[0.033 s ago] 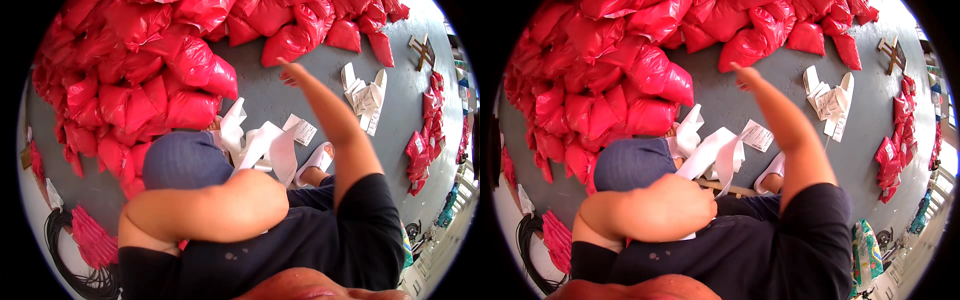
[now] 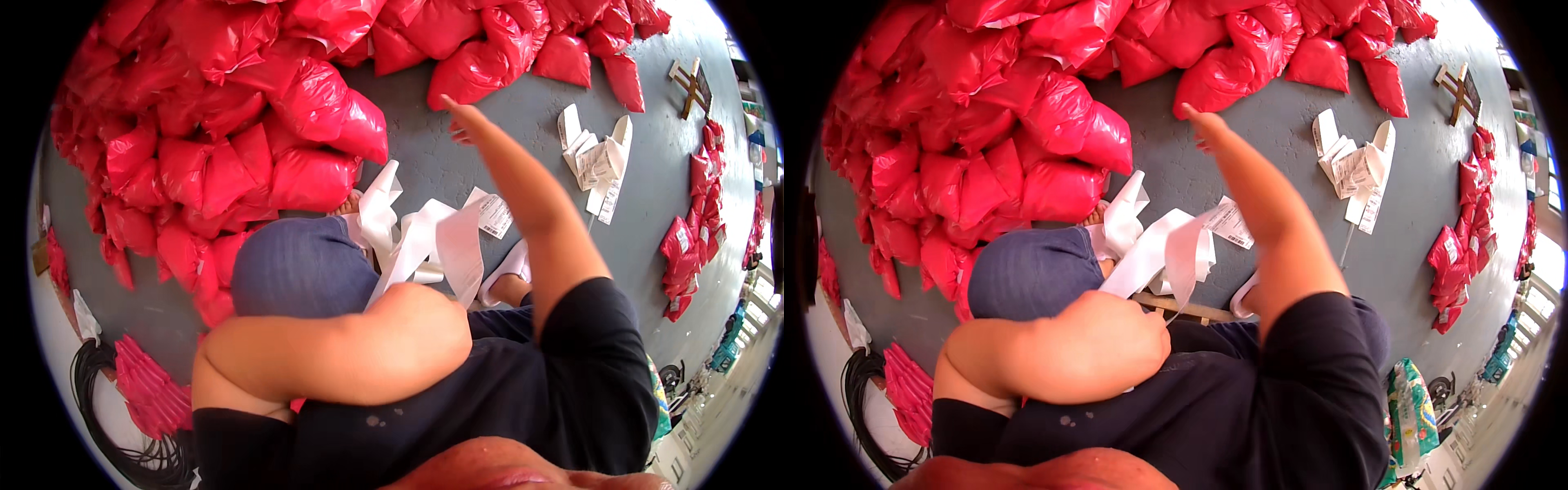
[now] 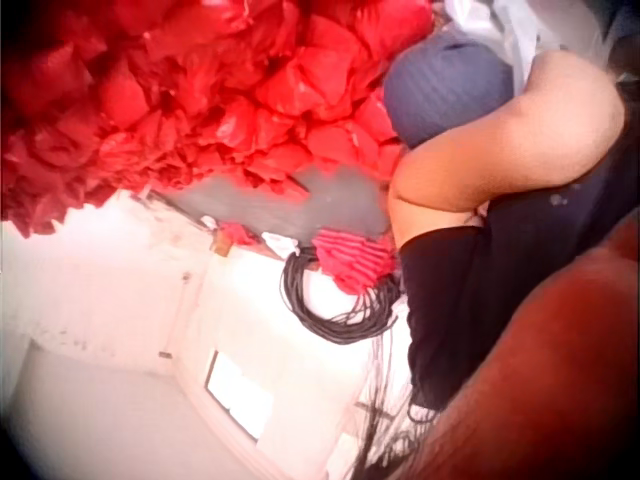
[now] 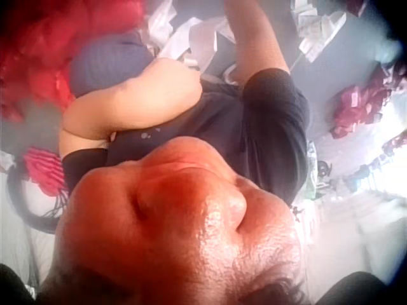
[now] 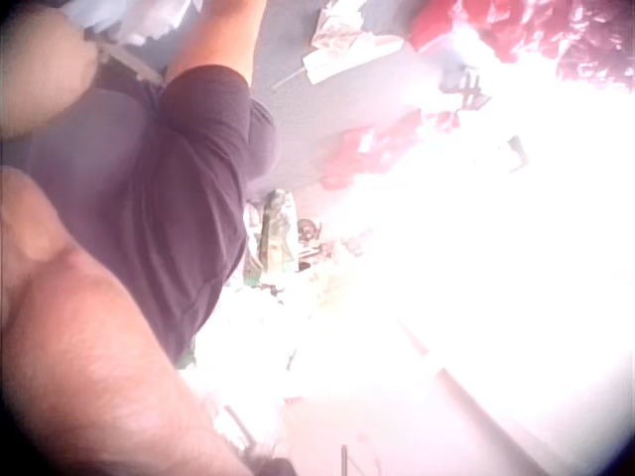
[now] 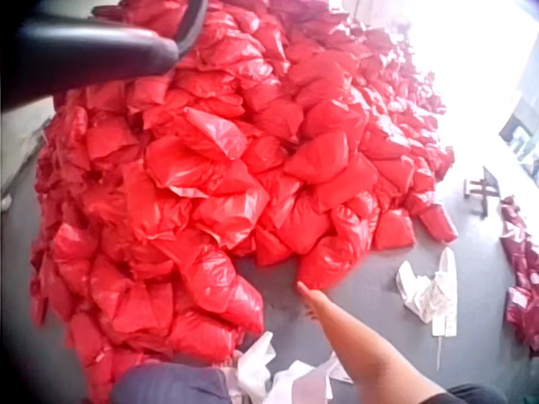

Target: The person sits on a small stool and labels red plastic packages. They tear off shipping labels from a roll, place them on the packages, and then toss the labeled packages to the side. The process is repeated continuously.

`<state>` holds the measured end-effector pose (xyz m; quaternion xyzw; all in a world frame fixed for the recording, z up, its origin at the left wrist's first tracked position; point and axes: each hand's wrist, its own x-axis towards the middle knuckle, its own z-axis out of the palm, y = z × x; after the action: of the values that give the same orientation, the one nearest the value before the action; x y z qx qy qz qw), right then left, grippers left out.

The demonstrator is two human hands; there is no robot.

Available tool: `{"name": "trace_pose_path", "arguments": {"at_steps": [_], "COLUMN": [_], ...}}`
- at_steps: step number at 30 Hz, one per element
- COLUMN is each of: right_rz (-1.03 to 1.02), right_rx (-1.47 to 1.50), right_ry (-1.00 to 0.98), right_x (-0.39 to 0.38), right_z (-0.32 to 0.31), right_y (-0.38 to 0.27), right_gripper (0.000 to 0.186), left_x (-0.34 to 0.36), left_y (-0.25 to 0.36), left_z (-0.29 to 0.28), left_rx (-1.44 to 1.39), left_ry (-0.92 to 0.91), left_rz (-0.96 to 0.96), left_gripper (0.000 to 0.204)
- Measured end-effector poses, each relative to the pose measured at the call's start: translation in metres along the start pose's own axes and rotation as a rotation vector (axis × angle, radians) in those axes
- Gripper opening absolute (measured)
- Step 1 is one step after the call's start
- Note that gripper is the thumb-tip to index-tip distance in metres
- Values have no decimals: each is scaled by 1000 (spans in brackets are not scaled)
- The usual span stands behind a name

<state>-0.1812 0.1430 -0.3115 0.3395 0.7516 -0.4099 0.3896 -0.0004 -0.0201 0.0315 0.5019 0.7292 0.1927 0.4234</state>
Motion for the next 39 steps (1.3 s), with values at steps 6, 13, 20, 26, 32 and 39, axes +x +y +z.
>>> {"name": "trace_pose_path", "arguments": {"at_steps": [6,13,20,26,32,39], "right_rz": [-283,-296,-401,-180,282,88], "right_rx": [598,770,988,499,151,1118], "right_ry": [79,-514,-199,1028,630,149], "right_x": [86,-97,-184,-77,-68,-63], "right_z": [29,-201,-299,-291,-217,-162], "right_y": [10,9,206,461,477,486], "right_gripper": [27,29,27,32,83,56], "left_x": [-1,14,54,91,149,216], "left_y": [-19,-14,-5,-21,-18,-21], "left_z": [-9,-14,-14,3,6,3], "left_rx": [-40,-32,132,-22,-261,-700], "left_ry": [-39,12,77,15,-208,-15], "left_rz": [-40,-29,-42,-170,-371,-499], "left_gripper": [15,11,9,27,27,28]}}
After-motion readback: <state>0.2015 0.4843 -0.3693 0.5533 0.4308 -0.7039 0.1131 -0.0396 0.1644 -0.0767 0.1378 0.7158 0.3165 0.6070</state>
